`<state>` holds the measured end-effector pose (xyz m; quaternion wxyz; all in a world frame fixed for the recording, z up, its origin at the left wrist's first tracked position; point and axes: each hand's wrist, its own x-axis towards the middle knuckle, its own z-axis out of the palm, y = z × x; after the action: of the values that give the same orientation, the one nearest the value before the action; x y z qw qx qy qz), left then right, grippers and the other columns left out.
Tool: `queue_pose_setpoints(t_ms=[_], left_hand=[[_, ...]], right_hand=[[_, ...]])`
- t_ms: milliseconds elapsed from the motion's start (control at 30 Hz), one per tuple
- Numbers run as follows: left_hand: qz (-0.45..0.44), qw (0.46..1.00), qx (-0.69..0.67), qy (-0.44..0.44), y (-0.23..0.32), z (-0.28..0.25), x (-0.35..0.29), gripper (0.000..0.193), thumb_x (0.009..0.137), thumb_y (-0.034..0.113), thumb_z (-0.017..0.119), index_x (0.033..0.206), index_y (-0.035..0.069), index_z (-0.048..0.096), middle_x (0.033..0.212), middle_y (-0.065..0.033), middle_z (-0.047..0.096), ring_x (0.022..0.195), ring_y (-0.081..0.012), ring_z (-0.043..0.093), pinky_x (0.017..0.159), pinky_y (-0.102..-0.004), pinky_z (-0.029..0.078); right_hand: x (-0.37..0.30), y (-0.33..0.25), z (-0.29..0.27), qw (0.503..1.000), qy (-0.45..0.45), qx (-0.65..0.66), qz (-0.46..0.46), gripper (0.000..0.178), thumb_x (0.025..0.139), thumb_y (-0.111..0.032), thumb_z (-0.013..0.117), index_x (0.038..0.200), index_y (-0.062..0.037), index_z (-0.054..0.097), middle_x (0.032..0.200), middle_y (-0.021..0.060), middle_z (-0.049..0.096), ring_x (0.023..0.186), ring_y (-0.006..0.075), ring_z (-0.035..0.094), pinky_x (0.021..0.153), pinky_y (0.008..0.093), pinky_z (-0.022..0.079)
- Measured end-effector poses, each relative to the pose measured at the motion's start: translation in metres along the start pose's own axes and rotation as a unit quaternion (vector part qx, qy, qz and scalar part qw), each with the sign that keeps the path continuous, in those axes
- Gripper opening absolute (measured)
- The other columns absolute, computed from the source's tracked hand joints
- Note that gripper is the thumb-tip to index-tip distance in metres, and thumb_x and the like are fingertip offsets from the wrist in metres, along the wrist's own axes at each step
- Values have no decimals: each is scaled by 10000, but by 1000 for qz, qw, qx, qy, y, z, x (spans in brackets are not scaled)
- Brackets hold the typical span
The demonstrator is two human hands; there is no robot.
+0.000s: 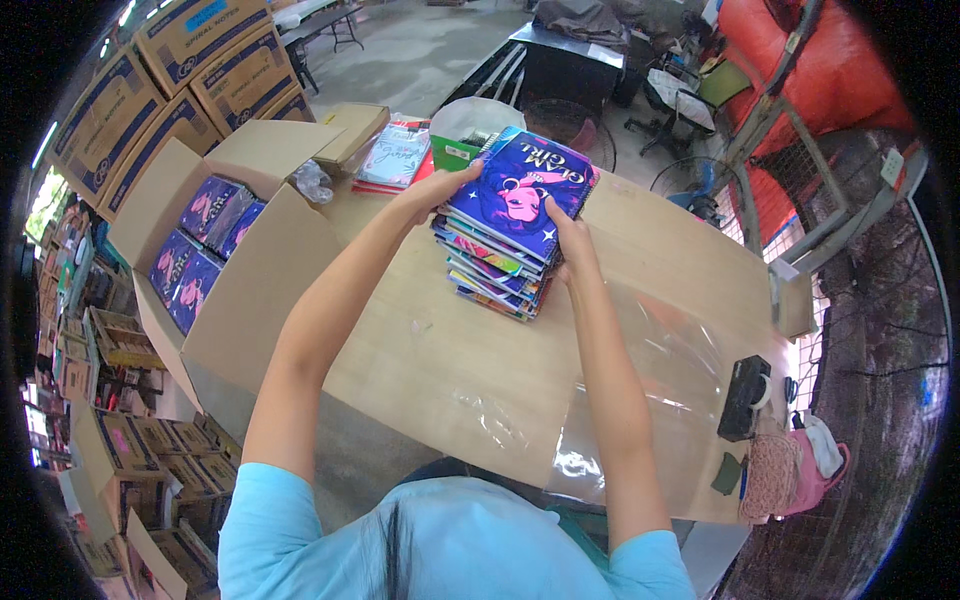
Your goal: The person wraps spiral-bound notebooks in clear plastic bags on a wooden table. They place a notebook on a plastic sheet, fold the plastic over it, and smooth it out. The person then places the wrapped notebook into a cardboard box and repeats the process with additional notebooks.
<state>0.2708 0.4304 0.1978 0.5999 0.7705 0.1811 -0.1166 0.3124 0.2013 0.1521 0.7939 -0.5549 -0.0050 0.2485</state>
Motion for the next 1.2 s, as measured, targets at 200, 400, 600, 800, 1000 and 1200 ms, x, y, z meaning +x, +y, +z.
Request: queue_pose_setpoints(t_ms=[200, 400, 600, 800, 1000, 1200], left_hand=[[17, 993, 69, 91, 19, 17, -1, 547, 815, 438, 684, 1087, -34, 636, 1039, -170, 665, 927, -229, 650, 836, -351, 521], [34, 984, -146, -98, 24, 19, 4, 470, 745, 356, 784, 985, -23, 646, 852, -114, 699, 680, -223, 684, 662, -374, 565], [40, 996, 43, 73, -5, 20, 37, 600, 718, 410, 789, 1047, -69, 637, 960, -139, 678, 813, -214, 665, 731, -349, 533], [45, 969, 187, 155, 14, 39, 2, 834, 616, 427, 843, 1159, -134, 552, 1185, -203, 582, 1008, -268, 615, 842, -396, 507], [111, 993, -8, -28, 37, 33, 12, 701, 583, 313, 866, 1085, -97, 598, 1068, -182, 618, 867, -238, 641, 738, -371, 532], [201, 967, 69, 137, 95, 91, -59, 869, 541, 272, 870, 1097, -226, 426, 1039, -248, 615, 833, -278, 657, 682, -367, 555]], right_hand=[[-10, -3, 4, 997, -18, 69, 23, 439, 869, -204, 616, 1219, 28, 486, 1107, 182, 629, 927, 269, 659, 818, 423, 558], [-15, -7, -6, 991, -32, 126, 15, 400, 886, -180, 580, 1216, 28, 491, 1129, 194, 622, 945, 288, 658, 843, 429, 555], [-15, -13, -1, 995, -22, 89, 27, 368, 883, -158, 579, 1185, 39, 506, 1063, 188, 645, 887, 281, 675, 812, 417, 572], [-19, -22, -14, 997, 14, 46, 55, 358, 885, -156, 583, 1176, 40, 513, 1030, 184, 657, 852, 278, 684, 795, 417, 578], [-23, -15, -29, 993, -31, 117, 12, 378, 896, -195, 602, 1195, 19, 515, 1079, 183, 646, 892, 279, 677, 809, 421, 572], [-59, -33, -51, 961, -111, 231, -109, 415, 894, -241, 607, 1233, -18, 518, 1213, 122, 591, 1085, 268, 589, 969, 449, 468]])
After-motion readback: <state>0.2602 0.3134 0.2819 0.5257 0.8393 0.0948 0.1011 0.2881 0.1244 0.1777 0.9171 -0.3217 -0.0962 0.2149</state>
